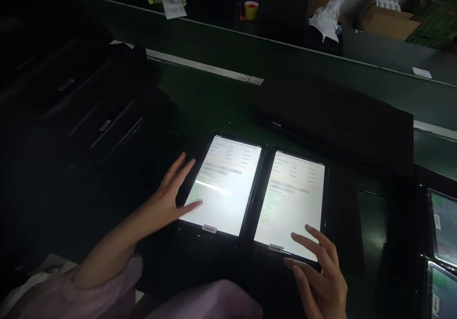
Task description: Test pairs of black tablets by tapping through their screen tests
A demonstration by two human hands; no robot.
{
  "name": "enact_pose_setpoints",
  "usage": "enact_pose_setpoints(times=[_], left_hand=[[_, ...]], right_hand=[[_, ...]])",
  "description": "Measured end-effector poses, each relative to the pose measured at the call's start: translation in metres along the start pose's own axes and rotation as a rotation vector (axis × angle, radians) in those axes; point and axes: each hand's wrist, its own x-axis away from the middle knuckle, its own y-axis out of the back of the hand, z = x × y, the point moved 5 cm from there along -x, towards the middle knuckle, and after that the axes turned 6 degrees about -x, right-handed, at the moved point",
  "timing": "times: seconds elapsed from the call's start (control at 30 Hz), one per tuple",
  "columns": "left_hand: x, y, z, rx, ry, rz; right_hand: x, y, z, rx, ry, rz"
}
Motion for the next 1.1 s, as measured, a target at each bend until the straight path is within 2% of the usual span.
enact_pose_setpoints(times=[0.1,0.23,0.33,0.47,0.57,0.63,0.73,0.83,0.9,1.03,1.1], left_hand=[[-0.02,0.015,-0.006,0.103,0.022,-0.079],[-0.025,0.02,-0.005,0.19,0.007,-0.078],[-0.017,0.018,-0.001,0.188,-0.026,-0.081],[0.0,0.012,0.005,0.052,-0.02,-0.043],[0.014,0.009,0.009,0.002,-0.03,-0.002],[0.023,0.004,0.01,-0.025,-0.033,0.028],[0.033,-0.015,0.006,-0.067,-0.046,0.039],[0.036,-0.033,-0.006,-0.083,-0.088,-0.072],[0.031,-0.036,-0.012,-0.065,-0.075,-0.137],[0.019,-0.021,-0.013,0.069,0.047,-0.149],[0.017,-0.009,-0.013,0.125,0.059,-0.139]], right_hand=[[-0.004,-0.003,0.006,0.054,0.077,0.062],[-0.008,-0.007,0.004,0.191,0.073,-0.004],[-0.006,-0.009,0.001,0.266,0.021,-0.07],[-0.004,-0.008,0.001,0.241,-0.025,-0.066],[-0.007,-0.007,0.005,0.217,-0.003,-0.07],[-0.012,-0.008,0.008,0.216,0.027,-0.068],[-0.017,-0.011,0.014,0.197,0.058,-0.061],[-0.018,-0.01,0.018,0.164,0.057,-0.076],[-0.016,-0.008,0.02,0.148,0.05,-0.088],[-0.012,-0.004,0.02,0.143,0.03,-0.101],[-0.011,-0.003,0.02,0.158,0.032,-0.103]])
